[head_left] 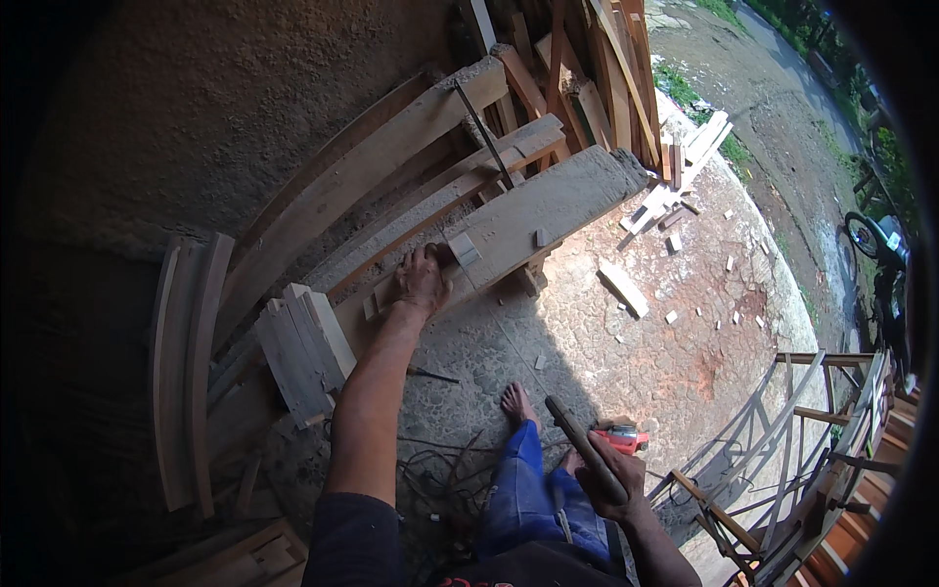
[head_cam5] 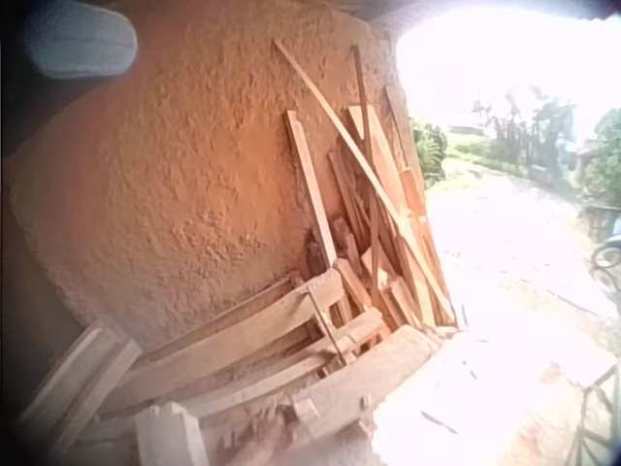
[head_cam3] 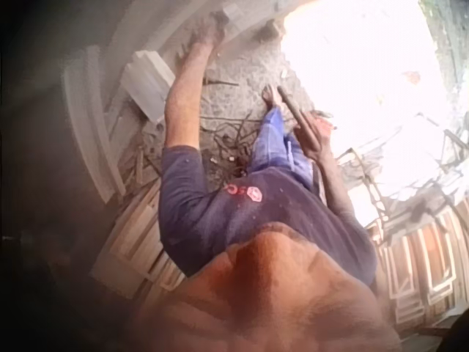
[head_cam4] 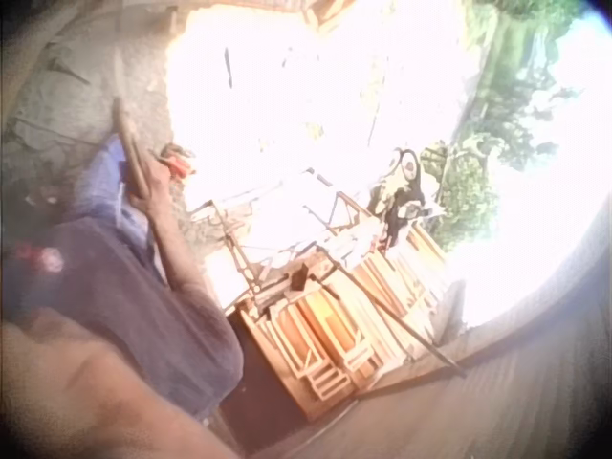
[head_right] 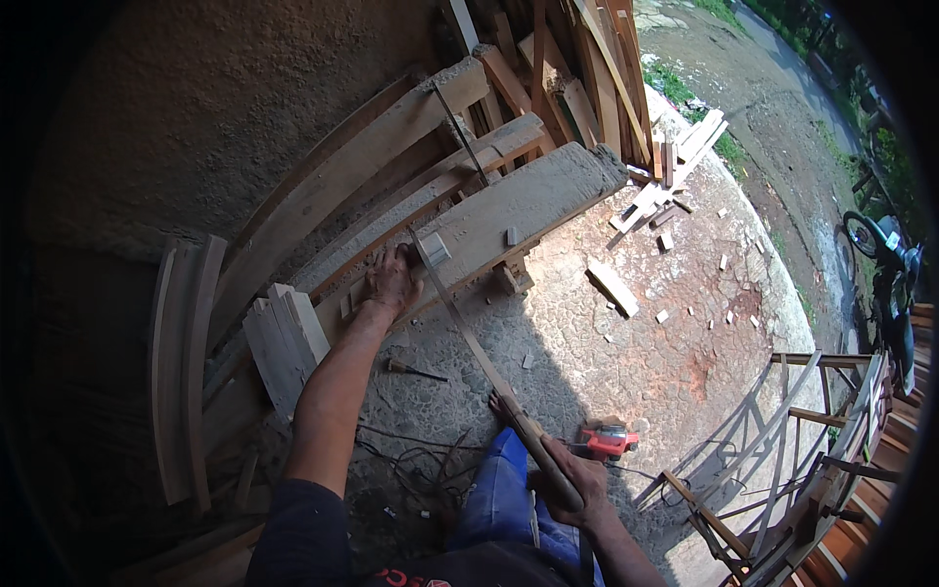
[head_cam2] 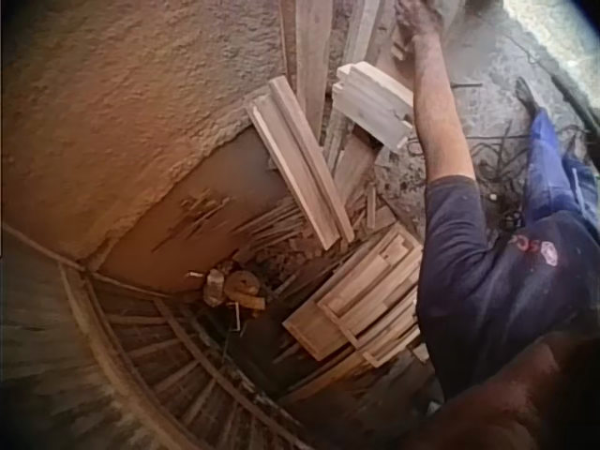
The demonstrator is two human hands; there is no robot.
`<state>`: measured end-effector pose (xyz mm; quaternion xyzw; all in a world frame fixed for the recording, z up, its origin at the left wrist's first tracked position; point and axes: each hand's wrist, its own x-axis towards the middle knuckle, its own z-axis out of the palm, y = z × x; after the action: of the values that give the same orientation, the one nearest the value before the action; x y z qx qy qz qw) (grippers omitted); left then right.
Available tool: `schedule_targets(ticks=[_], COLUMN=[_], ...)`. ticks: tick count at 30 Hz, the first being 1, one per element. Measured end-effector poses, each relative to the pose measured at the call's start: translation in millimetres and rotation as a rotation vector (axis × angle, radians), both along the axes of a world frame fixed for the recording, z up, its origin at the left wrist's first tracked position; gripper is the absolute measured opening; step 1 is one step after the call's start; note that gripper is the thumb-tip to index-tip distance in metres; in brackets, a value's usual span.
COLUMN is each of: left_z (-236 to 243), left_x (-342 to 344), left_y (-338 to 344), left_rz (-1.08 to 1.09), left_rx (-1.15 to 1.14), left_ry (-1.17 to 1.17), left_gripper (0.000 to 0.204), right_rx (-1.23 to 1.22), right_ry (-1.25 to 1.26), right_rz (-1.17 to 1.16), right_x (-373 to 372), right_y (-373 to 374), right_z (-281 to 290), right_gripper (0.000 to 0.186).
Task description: The person uses a hand saw to cut a piece of wood clamped to a makeshift workbench. They hold the wood steady with one hand while sawing with the other, completing the cut and separating the piece.
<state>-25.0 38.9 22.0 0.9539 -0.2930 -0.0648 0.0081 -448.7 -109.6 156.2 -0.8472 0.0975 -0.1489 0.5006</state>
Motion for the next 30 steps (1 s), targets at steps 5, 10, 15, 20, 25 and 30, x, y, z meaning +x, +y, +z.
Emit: schedule_targets(ticks=[5,10,15,20,25,30], left_z=[-5.2,3.9,12.7,14.4,53.6,45.9], left_x=[9.5,12.9,3.2,11.5,19.9,46.4], left_y=[2.0,2.8,-9.4,1.3,-10.2,8.4], left_rz=[-0.112,0.058,0.062,0.143,0.137,0.037], left_rx=[0.085,0.067,0.017,-0.006,-0.04,-0.386], left_ry=[-0.007,0.006,0.092,0.091,0.295,0.653], left_gripper=[0.056,0.064,0.063,0.052,0.066,0.07], right_rx=[0.19,0.016,-0.012,0.062,-0.178,-0.393], right_ry=[0.118,0.058,0.091,-0.041,-0.255,-0.273], right_rz=[-0.047,-0.047,-0.047,-0.101,-0.117,-0.19], right_x=[129.0,35.7,-10.8,59.4,18.0,3.6], right_y=[9.0,11.5,7.5,8.8,2.2,-15.9], right_z=[-21.0,-9.2,-12.4,-14.4,20.4,21.8], right_gripper=[0.061,0.059,0.059,0.057,0.053,0.052])
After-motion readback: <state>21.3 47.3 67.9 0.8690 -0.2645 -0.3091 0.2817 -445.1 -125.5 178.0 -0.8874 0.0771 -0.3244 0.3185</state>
